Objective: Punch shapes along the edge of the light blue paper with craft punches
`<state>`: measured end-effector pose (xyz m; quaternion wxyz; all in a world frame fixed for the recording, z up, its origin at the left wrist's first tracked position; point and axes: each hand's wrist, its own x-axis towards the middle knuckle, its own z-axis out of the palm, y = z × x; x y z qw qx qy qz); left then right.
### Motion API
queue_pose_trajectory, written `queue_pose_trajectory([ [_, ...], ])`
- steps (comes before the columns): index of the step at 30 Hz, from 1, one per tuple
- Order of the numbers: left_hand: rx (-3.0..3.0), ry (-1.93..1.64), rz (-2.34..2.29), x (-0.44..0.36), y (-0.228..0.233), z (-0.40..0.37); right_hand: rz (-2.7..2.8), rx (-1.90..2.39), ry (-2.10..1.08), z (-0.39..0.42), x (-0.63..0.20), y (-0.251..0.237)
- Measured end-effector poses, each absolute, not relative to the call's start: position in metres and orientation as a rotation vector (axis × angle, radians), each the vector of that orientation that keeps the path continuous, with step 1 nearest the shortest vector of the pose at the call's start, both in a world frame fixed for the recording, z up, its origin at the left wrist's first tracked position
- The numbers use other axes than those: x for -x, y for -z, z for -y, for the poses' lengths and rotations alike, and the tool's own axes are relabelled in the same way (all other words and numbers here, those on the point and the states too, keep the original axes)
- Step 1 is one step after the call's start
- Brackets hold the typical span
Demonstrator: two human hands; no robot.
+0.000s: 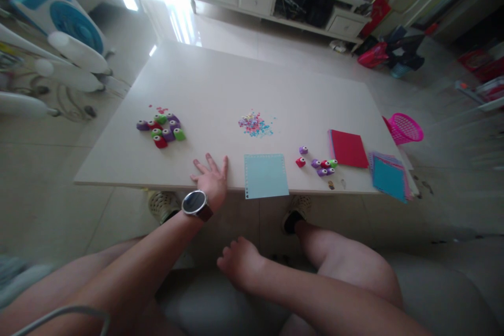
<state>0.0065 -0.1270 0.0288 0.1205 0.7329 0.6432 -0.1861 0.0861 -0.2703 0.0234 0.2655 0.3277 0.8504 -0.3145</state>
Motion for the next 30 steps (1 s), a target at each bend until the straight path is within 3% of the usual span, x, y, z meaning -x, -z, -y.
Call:
queue_pose_trajectory([
  [30, -2.167, 0.598, -1.870, -0.0073, -0.0298, 0.1269, -2.312, -0.877, 0.842, 0.2726, -0.0860, -0.0173],
])
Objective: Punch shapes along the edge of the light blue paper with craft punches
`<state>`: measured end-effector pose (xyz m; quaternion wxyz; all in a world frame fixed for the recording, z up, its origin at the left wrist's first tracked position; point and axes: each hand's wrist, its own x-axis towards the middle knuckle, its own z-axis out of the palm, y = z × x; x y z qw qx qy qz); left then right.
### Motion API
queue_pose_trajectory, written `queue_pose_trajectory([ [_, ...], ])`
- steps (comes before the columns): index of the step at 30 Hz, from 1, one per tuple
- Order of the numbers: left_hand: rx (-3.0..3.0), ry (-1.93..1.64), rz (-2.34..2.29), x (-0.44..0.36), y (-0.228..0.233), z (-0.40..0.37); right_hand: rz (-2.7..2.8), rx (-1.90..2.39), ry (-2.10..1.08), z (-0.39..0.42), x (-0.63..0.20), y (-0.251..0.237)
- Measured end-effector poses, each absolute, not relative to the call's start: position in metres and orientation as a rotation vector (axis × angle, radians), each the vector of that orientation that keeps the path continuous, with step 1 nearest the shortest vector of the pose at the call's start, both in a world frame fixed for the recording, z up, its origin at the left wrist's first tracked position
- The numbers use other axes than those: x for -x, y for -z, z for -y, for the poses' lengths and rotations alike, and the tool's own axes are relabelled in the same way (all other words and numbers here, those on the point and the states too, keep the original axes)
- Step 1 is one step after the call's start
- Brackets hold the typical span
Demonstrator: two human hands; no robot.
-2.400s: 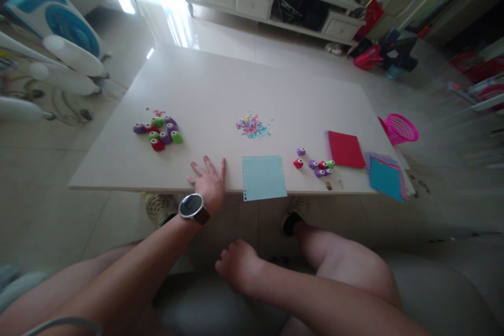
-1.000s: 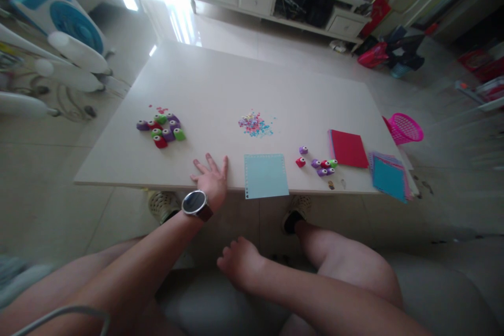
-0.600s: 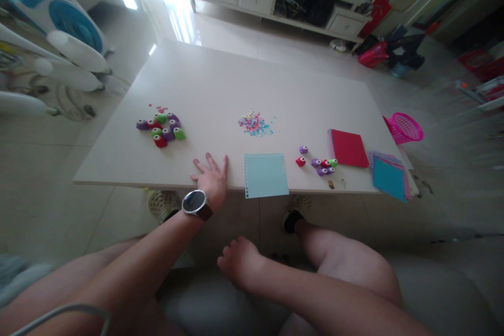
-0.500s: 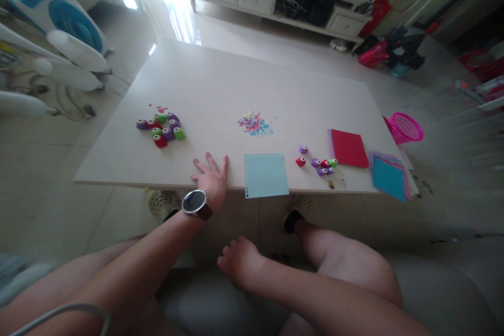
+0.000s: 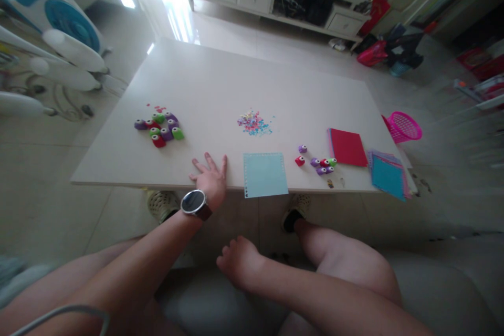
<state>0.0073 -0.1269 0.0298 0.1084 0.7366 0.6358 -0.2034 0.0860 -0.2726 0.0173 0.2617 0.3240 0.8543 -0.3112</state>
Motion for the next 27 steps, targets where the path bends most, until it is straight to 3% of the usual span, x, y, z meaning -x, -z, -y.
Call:
queue_pose_trajectory([
  [27, -2.148, 0.543, -1.882, -0.0066, -0.0275, 0.1271, -2.281, -0.870, 0.857, 0.2706, -0.0855, -0.0228],
])
